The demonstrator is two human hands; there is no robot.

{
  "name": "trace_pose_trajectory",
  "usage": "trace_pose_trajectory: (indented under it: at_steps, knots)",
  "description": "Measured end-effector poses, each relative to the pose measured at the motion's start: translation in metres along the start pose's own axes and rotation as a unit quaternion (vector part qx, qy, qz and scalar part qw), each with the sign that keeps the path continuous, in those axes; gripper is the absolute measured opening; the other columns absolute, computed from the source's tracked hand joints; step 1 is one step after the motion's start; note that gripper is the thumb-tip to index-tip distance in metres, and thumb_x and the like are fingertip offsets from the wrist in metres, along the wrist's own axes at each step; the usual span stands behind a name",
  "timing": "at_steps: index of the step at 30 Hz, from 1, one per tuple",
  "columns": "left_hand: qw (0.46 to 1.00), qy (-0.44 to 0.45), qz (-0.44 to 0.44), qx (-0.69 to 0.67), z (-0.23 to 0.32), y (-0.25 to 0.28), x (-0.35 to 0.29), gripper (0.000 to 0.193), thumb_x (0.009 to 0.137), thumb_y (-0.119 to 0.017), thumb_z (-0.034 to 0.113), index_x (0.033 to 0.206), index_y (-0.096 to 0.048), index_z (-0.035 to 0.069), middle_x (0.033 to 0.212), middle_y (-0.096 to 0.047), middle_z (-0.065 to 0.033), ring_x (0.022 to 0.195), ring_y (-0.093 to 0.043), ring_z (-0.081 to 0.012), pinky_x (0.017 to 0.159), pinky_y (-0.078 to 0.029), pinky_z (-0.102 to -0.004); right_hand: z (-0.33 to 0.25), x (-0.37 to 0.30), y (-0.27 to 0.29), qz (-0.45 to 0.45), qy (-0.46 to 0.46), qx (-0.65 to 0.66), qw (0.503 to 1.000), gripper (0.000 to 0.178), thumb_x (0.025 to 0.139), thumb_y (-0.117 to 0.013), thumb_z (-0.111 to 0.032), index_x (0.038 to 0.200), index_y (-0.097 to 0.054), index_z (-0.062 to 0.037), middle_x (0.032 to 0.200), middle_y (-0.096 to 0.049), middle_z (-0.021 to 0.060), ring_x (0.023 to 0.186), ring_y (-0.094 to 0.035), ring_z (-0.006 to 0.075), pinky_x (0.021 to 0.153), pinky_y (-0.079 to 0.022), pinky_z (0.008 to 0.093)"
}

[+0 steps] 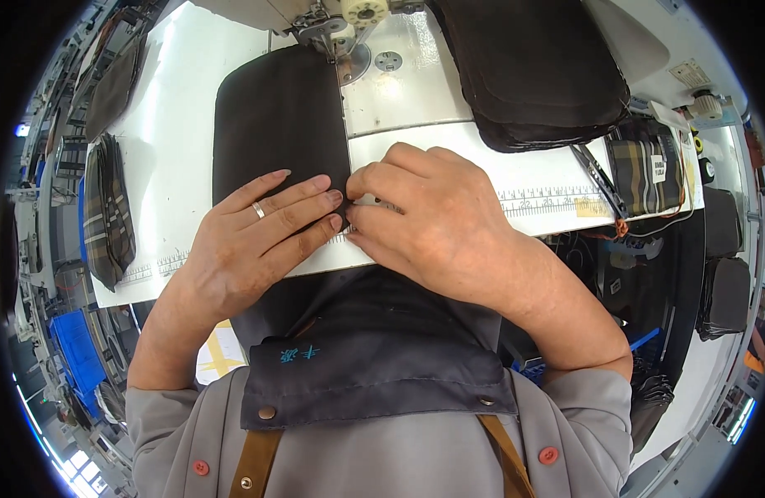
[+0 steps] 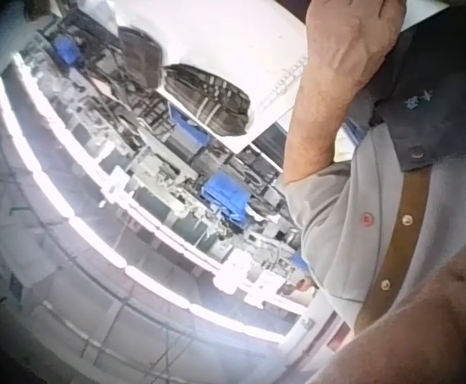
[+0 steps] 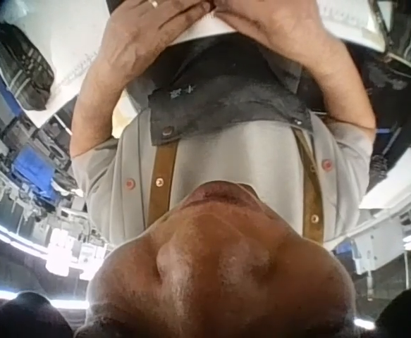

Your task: Sewing pieces of material together using an industrial sewing machine in a workshop.

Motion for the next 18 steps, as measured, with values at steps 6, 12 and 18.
trace_pose_trajectory:
  at_steps: [6,12,18]
  knots:
    - [0.999,0.006,0.0,-0.032,-0.023,-0.008,0.005,0.032,0.084,-0.069,0.007,0.116,-0.074,0.008,0.124,-0.073,-0.0041,0.118,-0.069,-0.0205,0.107,-0.05,-0.0441,0.012,0.008,0.004,-0.033,-0.047,0.001,0.998,0.016,0.077,-0.081,-0.012,0.091,-0.074,-0.0075,0.09,-0.061,0.0035,0.082,-0.062,0.0221,0.067,-0.051,0.0361]
    - [0.999,0.011,0.028,-0.022,-0.048,-0.014,0.018,0.033,0.082,-0.071,0.003,0.114,-0.076,0.009,0.119,-0.074,-0.0037,0.115,-0.07,-0.0198,0.108,-0.05,-0.0451,0.03,0.021,0.004,-0.015,-0.06,-0.016,0.998,0.013,0.082,-0.079,-0.013,0.092,-0.075,-0.0061,0.089,-0.061,0.0058,0.08,-0.065,0.0256,0.067,-0.053,0.0398]
    - [0.998,0.02,0.045,-0.03,-0.075,-0.015,0.03,0.03,0.083,-0.069,0.001,0.111,-0.078,0.009,0.119,-0.075,-0.0033,0.114,-0.07,-0.0199,0.109,-0.049,-0.0456,0.045,0.035,0.002,-0.044,-0.086,-0.04,0.994,0.012,0.086,-0.075,-0.014,0.095,-0.075,-0.0057,0.088,-0.062,0.0074,0.08,-0.067,0.029,0.068,-0.055,0.0423]
Point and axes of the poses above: each hand's wrist, its own x-axis towards the middle knuckle, its own y-axis out of the back of the hand, z = x × y, the point moved 4 cm from there along x, towards the middle knuckle
